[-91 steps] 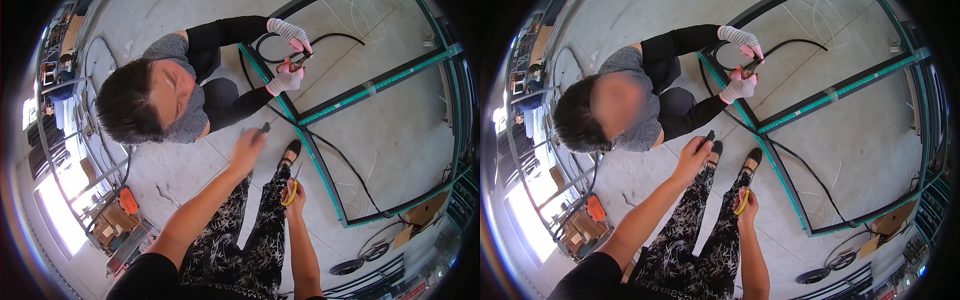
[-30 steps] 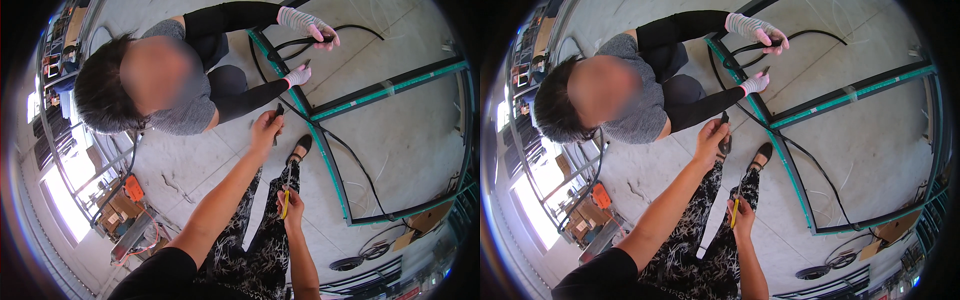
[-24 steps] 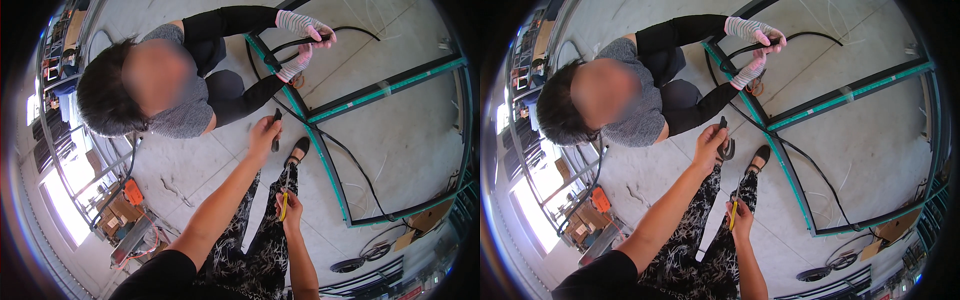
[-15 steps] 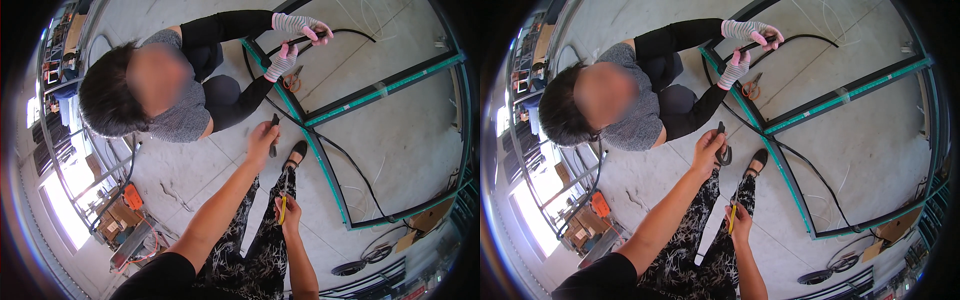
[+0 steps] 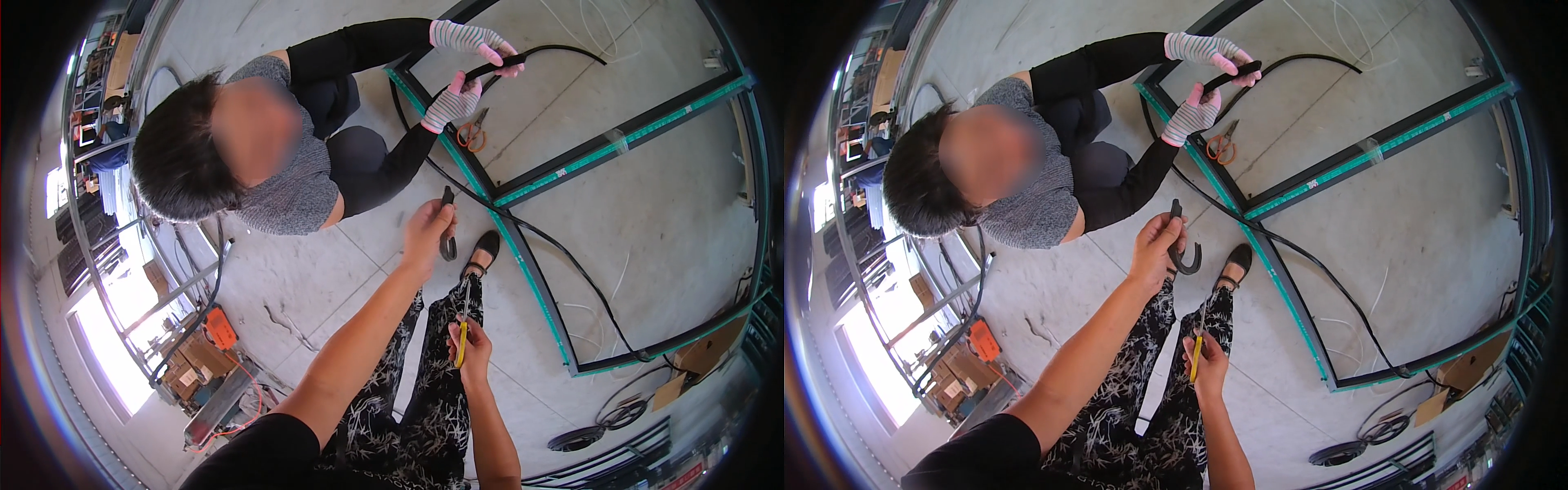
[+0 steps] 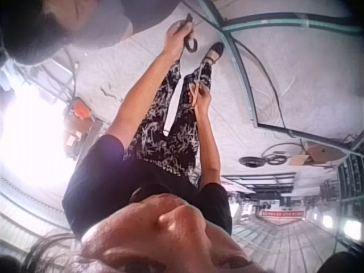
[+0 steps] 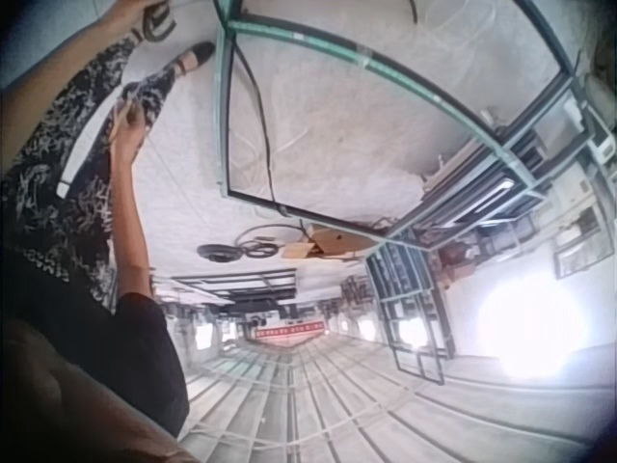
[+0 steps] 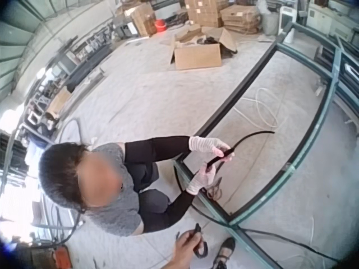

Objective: The person pulls a length of black weather stripping from a coil in a box, cuts it using shears, and then fits the strip into the channel of a green metal window frame.

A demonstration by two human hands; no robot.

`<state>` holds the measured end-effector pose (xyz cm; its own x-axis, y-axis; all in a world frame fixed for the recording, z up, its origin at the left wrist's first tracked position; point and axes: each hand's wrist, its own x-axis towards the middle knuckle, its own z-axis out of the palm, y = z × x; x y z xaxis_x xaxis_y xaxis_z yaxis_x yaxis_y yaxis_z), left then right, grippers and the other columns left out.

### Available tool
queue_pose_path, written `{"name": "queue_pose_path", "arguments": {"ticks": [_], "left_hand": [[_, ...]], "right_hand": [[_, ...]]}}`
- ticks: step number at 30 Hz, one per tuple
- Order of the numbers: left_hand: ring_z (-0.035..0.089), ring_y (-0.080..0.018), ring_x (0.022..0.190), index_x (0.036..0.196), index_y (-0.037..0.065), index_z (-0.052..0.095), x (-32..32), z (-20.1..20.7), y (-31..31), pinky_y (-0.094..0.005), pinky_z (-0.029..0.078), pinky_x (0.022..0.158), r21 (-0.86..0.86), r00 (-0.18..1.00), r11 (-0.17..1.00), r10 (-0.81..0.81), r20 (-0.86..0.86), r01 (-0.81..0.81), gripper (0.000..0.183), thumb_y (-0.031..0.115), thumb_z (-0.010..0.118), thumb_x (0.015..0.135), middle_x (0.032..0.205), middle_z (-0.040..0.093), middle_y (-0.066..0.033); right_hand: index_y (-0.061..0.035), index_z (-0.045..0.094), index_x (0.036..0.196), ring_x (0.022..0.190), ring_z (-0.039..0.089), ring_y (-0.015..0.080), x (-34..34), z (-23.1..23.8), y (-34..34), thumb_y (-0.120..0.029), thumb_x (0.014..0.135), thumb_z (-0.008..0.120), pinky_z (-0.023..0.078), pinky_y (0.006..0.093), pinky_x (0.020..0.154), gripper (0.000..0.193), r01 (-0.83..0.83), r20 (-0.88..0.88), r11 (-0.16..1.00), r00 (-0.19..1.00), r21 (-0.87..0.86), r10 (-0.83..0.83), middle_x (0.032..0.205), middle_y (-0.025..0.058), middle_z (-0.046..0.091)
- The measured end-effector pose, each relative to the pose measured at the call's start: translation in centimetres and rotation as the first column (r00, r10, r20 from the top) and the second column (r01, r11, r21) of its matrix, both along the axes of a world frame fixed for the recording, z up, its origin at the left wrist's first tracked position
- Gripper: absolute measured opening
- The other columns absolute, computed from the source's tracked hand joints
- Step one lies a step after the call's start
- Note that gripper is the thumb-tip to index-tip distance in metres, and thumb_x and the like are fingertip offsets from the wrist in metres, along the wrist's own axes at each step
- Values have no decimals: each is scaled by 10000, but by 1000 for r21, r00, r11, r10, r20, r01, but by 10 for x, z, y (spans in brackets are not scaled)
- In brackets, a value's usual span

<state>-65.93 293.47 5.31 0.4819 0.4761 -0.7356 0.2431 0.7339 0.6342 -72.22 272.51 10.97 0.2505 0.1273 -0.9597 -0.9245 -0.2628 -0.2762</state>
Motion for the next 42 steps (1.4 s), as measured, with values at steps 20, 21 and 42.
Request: {"name": "queue_pose_path", "arguments": {"ticks": [20, 21, 42], "left_hand": [[479, -103, 645, 1005, 5, 565, 25, 3, -13, -240, 385, 617, -90, 997, 995, -25, 74, 32, 227, 224, 566, 945, 755, 512, -4], [478, -104, 637, 1003, 5, 564, 27, 3, -13, -242, 386, 611, -112, 997, 993, -21, 80, 30, 229, 227, 568, 944, 755, 512, -5], [346, -30, 505, 1013, 74, 548, 120, 7, 49, -216, 254, 443, 210, 985, 962, -170, -29, 172, 211, 251, 608, 914, 645, 423, 58]], "right_hand": [[-15, 593, 1144, 510, 490, 47, -7, -2, -22, -216, 860, 704, 381, 194, 433, 366, 74, -6, 997, 997, 12, -74, 673, -10, 563], [-17, 595, 1142, 510, 491, 48, -6, -1, -22, -218, 858, 707, 382, 194, 433, 365, 83, -11, 996, 997, 14, -83, 672, -10, 563], [-27, 599, 1146, 487, 493, 69, -6, -7, -26, -243, 863, 699, 392, 217, 408, 370, 145, -37, 989, 989, -29, -146, 675, 15, 573]]}}
